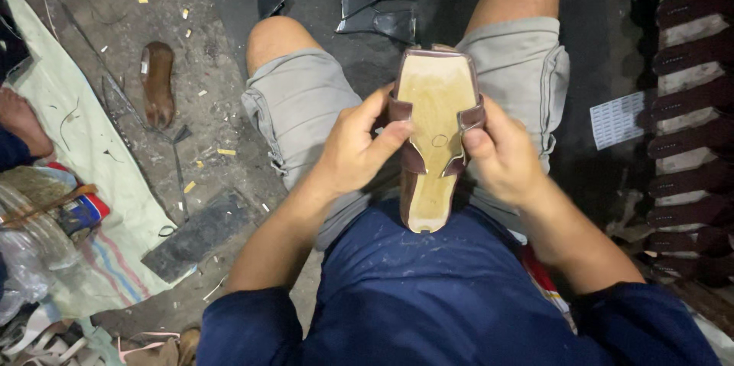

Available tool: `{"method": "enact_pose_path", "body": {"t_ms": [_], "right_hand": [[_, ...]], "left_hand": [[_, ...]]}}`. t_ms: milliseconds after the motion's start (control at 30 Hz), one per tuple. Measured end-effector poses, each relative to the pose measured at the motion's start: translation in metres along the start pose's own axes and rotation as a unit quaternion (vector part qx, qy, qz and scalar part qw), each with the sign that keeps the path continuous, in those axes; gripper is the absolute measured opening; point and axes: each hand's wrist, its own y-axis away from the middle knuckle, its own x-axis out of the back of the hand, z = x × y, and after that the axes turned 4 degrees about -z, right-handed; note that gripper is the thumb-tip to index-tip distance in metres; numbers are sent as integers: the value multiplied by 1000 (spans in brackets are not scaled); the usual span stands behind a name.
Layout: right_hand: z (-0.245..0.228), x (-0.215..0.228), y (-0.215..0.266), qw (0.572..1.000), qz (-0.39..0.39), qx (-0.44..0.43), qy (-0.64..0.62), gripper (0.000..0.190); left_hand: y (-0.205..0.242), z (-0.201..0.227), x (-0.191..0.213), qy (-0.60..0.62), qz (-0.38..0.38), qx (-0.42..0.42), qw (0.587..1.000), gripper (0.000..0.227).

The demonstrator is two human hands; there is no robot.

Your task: The person assembles brown leather sandals by attaching straps to wooden shoe lasts. They repeatedly position the straps, hammer them into place, and adjust the fit. The process is repeated for multiple sandals in a workshop setting.

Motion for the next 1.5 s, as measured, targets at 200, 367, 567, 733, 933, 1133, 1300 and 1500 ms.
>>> {"method": "enact_pose_path", "body": {"t_ms": [200, 367, 567, 733, 933, 1133, 1300, 1500], "right_hand": [[7, -15, 14, 988, 104, -23, 110, 45], [30, 0, -9, 965, 168, -48, -195, 48], [39, 0, -25, 816, 219, -61, -531, 45], [87, 48, -5, 979, 28, -161, -121, 24], [220, 82, -62, 921, 272, -207, -187, 13], [266, 41, -123, 934, 142, -259, -200, 19], [262, 12, -123, 931, 99, -283, -207, 29], [265, 20, -94, 929, 98, -283, -216, 42]], "left_hand": [[-5, 17, -23, -71, 59, 111, 990, 43], [-14, 25, -7, 53, 26, 36, 998, 59], [-6, -4, -21, -66, 179, -127, 973, 75], [-44, -46, 13, -98, 372, -44, 922, 54], [-82, -72, 34, -42, 346, -44, 936, 48], [-93, -71, 29, -44, 339, -7, 940, 42], [-88, -71, 30, 22, 349, -42, 936, 45], [-84, -74, 29, 15, 362, -53, 930, 44]]}}
